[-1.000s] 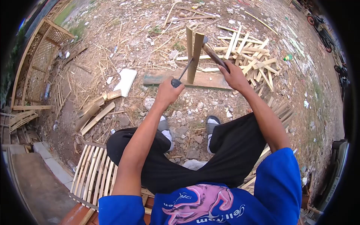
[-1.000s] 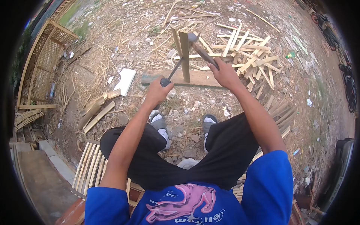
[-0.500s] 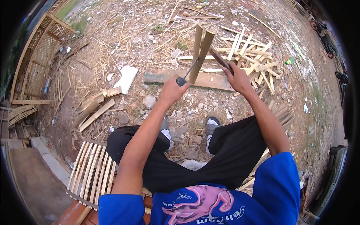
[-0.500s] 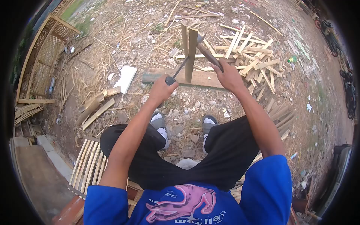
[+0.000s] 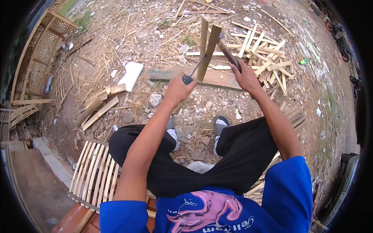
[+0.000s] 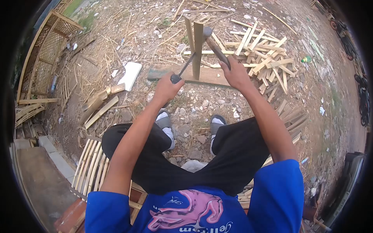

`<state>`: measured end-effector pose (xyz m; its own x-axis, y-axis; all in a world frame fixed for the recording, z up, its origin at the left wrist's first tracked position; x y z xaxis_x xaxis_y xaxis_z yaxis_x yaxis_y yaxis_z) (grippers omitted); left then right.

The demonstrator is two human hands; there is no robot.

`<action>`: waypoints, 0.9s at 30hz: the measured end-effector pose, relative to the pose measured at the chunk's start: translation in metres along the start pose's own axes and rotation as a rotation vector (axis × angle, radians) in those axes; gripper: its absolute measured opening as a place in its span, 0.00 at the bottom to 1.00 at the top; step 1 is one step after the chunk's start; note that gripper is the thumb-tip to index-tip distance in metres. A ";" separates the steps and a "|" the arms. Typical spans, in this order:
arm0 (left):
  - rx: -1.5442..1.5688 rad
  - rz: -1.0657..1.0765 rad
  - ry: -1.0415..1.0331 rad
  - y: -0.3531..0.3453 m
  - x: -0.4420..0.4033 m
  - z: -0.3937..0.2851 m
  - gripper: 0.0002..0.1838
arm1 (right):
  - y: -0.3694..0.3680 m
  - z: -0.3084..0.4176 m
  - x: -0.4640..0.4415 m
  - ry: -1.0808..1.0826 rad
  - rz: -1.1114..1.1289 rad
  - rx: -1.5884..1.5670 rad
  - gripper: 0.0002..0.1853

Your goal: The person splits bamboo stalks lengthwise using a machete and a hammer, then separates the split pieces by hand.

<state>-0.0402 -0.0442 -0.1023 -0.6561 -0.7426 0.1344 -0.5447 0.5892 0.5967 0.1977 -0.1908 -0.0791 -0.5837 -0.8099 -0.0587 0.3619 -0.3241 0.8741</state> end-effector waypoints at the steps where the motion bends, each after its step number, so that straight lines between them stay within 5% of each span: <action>1: -0.005 0.000 0.036 -0.003 0.000 0.000 0.23 | 0.001 0.000 0.007 -0.023 0.037 -0.012 0.21; 11: 0.006 0.012 0.055 -0.001 0.000 0.002 0.24 | 0.028 0.021 -0.001 0.072 -0.250 -0.384 0.23; 14: 0.039 0.040 0.030 -0.001 -0.002 0.004 0.25 | 0.002 -0.010 0.000 0.066 0.076 0.159 0.21; 21: 0.012 0.021 0.042 -0.003 -0.004 0.004 0.25 | 0.013 -0.001 -0.004 0.055 0.113 0.097 0.24; 27: 0.037 0.022 0.059 -0.001 -0.002 0.007 0.24 | 0.029 0.026 -0.006 0.083 -0.217 -0.359 0.23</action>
<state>-0.0420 -0.0409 -0.1081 -0.6366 -0.7463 0.1947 -0.5499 0.6162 0.5639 0.1931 -0.1823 -0.0412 -0.6192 -0.7360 -0.2737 0.4758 -0.6289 0.6149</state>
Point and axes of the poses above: each hand's wrist, its own x-axis away from the middle knuckle, its own y-axis out of the back of the hand, z = x × y, the point moved 1 cm from there along -x, towards the middle knuckle, and after that the axes turned 5 degrees about x, right-handed, at the moved point
